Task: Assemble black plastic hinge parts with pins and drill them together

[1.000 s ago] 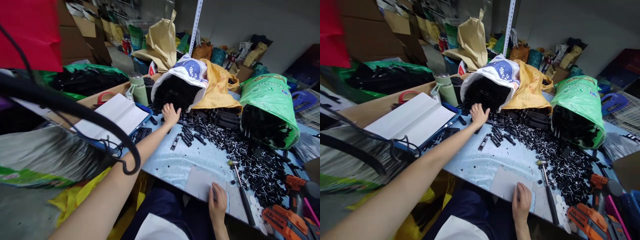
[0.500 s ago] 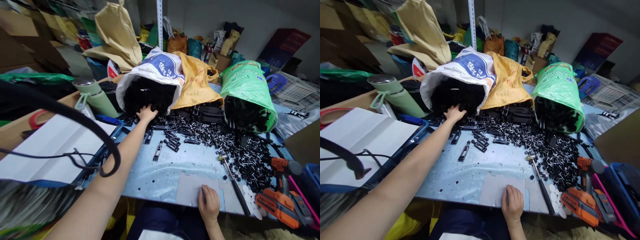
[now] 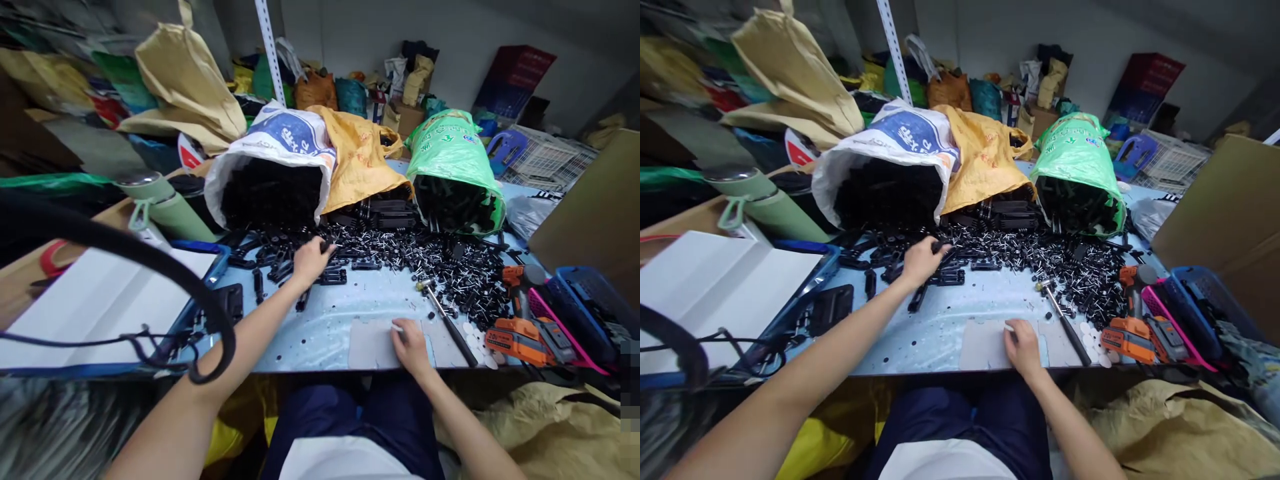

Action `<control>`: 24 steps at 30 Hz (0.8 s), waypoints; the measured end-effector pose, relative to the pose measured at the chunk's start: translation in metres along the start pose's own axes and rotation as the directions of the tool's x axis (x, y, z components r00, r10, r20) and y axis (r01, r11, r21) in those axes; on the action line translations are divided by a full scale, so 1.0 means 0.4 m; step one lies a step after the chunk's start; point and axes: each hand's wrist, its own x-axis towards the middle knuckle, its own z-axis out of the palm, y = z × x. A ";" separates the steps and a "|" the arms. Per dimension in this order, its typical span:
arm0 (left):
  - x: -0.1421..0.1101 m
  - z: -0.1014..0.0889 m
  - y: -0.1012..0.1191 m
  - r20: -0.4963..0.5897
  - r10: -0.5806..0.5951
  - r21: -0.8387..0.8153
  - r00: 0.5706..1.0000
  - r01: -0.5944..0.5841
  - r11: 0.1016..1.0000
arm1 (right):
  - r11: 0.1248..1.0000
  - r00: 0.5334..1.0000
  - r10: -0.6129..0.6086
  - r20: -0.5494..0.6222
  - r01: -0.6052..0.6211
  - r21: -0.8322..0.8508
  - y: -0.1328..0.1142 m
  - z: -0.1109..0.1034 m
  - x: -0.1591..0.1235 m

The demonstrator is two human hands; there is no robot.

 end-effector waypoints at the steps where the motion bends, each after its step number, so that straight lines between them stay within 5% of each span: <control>1: -0.032 0.011 0.010 0.043 0.022 -0.002 0.999 -0.022 1.000 | 1.000 0.999 -0.006 0.042 0.006 -0.007 0.005 -0.009 0.041; 7: -0.247 0.127 0.030 0.292 0.223 -0.036 0.930 -0.222 0.974 | 0.993 0.981 -0.066 0.182 0.083 -0.089 0.032 -0.017 0.424; 13: -0.372 0.198 -0.030 0.127 0.374 0.075 0.919 -0.385 0.920 | 0.921 0.980 0.046 0.192 0.033 -0.389 0.046 0.023 0.751; 19: -0.400 0.221 -0.104 -0.074 0.320 0.027 0.945 -0.319 0.948 | 0.895 0.984 0.081 0.160 -0.002 -0.445 0.057 0.043 0.830; 24: -0.390 0.205 -0.093 -0.307 0.362 -0.153 0.880 -0.421 0.894 | 0.891 0.972 0.078 0.221 0.031 -0.452 0.036 0.014 0.787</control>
